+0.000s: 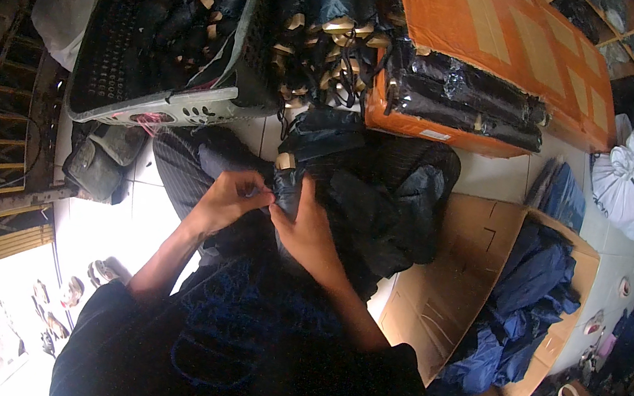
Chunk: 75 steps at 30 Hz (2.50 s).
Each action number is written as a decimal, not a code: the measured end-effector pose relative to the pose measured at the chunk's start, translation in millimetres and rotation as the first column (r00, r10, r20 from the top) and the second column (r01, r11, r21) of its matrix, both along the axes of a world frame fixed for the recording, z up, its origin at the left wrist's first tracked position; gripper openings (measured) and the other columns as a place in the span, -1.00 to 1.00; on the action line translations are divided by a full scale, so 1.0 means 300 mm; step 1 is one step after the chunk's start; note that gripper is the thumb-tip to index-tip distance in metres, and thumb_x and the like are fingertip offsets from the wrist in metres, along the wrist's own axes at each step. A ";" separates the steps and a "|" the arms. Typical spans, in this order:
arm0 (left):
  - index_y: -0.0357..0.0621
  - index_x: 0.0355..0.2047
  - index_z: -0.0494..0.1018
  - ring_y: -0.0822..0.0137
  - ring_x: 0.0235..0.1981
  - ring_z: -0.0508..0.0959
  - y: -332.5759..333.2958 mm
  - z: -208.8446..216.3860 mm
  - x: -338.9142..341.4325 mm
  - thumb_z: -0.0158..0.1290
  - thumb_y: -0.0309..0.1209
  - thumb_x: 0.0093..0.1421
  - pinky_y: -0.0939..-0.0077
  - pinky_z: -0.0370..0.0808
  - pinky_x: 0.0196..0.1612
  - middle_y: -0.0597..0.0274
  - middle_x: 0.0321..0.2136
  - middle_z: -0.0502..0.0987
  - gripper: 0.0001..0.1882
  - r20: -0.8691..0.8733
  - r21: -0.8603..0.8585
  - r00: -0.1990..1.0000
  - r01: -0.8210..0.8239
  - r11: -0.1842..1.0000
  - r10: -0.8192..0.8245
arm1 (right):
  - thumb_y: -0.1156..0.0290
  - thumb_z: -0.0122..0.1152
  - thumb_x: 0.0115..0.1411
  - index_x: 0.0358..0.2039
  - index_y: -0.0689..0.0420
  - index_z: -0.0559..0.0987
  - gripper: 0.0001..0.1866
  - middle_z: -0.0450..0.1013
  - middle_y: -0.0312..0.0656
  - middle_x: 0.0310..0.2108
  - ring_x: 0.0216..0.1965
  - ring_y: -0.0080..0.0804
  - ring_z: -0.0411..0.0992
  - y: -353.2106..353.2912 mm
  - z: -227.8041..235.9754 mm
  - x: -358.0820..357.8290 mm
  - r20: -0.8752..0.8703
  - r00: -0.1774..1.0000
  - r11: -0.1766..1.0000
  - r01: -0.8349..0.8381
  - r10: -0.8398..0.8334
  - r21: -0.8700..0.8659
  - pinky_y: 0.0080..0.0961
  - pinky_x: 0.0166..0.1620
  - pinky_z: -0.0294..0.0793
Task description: The person sits on the floor and repeatedly folds dark garments, rolls them tightly, and secures them with rubber bands. They place the finished bundles into a nearby cardboard box and continue the process with additional garments from a pile.
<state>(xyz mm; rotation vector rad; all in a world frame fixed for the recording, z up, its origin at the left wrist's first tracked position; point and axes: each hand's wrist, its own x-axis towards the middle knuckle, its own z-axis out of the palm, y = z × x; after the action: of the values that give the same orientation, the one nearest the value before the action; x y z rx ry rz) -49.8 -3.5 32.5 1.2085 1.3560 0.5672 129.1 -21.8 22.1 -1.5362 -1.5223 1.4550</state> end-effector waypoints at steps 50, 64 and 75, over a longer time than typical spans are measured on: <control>-0.26 -0.44 0.31 -0.05 0.02 0.45 0.009 0.097 0.090 0.14 -0.54 0.09 -0.05 0.21 0.23 -0.16 -0.10 0.47 -0.81 -0.003 0.732 0.992 0.086 0.676 -0.124 | 0.64 0.26 0.07 -0.30 0.25 0.52 -0.83 0.37 -0.12 -0.20 -0.23 -0.36 0.47 -0.004 0.133 0.148 -0.247 0.967 0.925 0.044 0.055 0.377 -0.54 -0.27 0.50; -0.26 -0.44 0.31 -0.04 -0.01 0.48 -0.005 0.113 0.126 0.13 -0.53 0.13 0.27 0.40 0.03 -0.12 -0.05 0.45 -0.82 0.055 0.651 0.982 0.102 0.752 -0.180 | 0.70 0.15 0.05 -0.40 0.23 0.37 -0.84 0.29 -0.12 -0.25 -0.28 -0.27 0.34 0.049 0.183 0.184 -0.055 0.996 0.874 -0.033 0.068 0.485 -0.48 -0.28 0.35; -0.28 -0.45 0.33 0.12 -0.08 0.53 0.008 0.044 0.112 0.14 -0.43 0.15 0.38 0.44 -0.06 -0.06 -0.21 0.53 -0.78 0.255 0.555 0.965 -0.091 0.827 -0.065 | 0.70 0.11 0.07 -0.40 0.22 0.37 -0.86 0.28 -0.10 -0.26 -0.28 -0.23 0.32 0.034 0.152 0.126 -0.112 0.993 0.864 0.039 0.020 0.501 -0.47 -0.19 0.34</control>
<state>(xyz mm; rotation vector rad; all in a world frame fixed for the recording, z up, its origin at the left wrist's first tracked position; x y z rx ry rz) -16.2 -1.2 45.7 1.5274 0.9893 1.1581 166.7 -11.5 67.8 -1.1218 -1.6542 1.0028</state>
